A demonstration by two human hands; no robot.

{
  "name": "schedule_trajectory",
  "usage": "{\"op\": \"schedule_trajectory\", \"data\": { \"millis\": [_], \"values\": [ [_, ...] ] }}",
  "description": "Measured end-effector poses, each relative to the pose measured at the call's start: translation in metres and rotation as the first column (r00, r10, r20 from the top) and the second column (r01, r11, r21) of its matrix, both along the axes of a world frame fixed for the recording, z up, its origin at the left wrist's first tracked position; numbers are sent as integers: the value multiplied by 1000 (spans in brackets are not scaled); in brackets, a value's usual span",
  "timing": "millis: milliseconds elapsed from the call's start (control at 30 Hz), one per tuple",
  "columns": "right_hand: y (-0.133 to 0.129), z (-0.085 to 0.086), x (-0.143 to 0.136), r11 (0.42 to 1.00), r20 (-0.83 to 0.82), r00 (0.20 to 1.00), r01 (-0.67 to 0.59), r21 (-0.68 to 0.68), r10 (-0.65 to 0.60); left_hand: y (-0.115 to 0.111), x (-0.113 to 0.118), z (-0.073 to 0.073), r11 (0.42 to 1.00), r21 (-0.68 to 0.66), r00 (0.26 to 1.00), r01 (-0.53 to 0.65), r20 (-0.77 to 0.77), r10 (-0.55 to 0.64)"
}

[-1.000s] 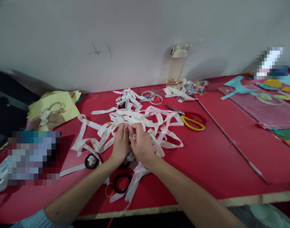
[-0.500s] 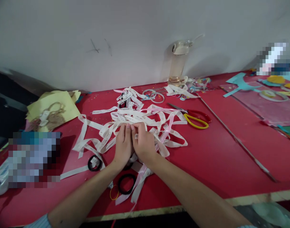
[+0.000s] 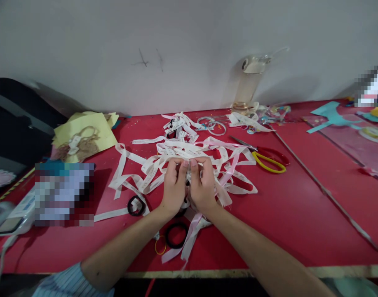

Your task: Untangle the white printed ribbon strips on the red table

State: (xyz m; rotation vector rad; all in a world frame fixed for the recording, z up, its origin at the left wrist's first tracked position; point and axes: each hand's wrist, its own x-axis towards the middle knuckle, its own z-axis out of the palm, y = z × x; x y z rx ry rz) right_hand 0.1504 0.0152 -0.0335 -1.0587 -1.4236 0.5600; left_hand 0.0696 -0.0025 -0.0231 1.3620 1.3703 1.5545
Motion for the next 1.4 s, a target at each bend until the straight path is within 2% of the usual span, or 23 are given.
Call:
{"op": "schedule_trajectory", "data": {
  "millis": [167, 300, 400, 500, 667, 833, 1067, 1167, 1233, 1267, 1300, 1333, 1367, 1400],
  "values": [
    [0, -1, -3, 998, -14, 1000, 21, -62, -22, 2, -2, 0, 999, 21, 1000, 24, -4, -24],
    [5, 1, 4, 998, 61, 998, -8, -62, 12, 1, -6, -1, 1000, 19, 1000, 15, 22, -15],
    [19, 9, 11, 999, 135, 991, -5, -50, 12, -4, -8, -3, 999, -24, 996, 33, 89, -31],
    [49, 21, 10, 995, 208, 975, -59, -86, 76, -8, -9, -4, 986, -53, 985, 155, 83, -151],
    [124, 32, -15, 988, 254, 961, -134, 76, 111, -12, -12, -3, 955, -16, 948, 295, -118, -295],
    [186, 20, -47, 982, 301, 948, -144, 119, 103, -11, -14, -5, 926, 24, 902, 376, -240, -360],
    [231, 1, -62, 971, 403, 908, -187, 149, 113, -8, -14, -10, 922, 85, 868, 379, -379, -322],
    [229, 1, -60, 973, 426, 902, -159, 169, 73, -7, -15, -8, 920, 104, 847, 379, -440, -299],
    [212, 8, -60, 962, 416, 909, -143, 234, 34, -7, -16, -8, 911, 127, 820, 393, -496, -285],
    [198, 14, -60, 948, 413, 908, -190, 255, 72, -8, -16, -8, 904, 148, 803, 402, -531, -270],
    [181, 20, -61, 921, 419, 889, -305, 243, 184, -8, -16, -8, 895, 172, 783, 411, -569, -251],
    [161, 26, -62, 862, 435, 833, -462, 209, 341, -9, -16, -8, 882, 195, 757, 429, -610, -233],
    [141, 32, -64, 760, 469, 726, -630, 160, 503, -10, -16, -8, 864, 216, 724, 454, -654, -217],
    [120, 37, -66, 612, 520, 560, -786, 87, 645, -11, -16, -8, 841, 229, 682, 490, -701, -207]
  ]
}}
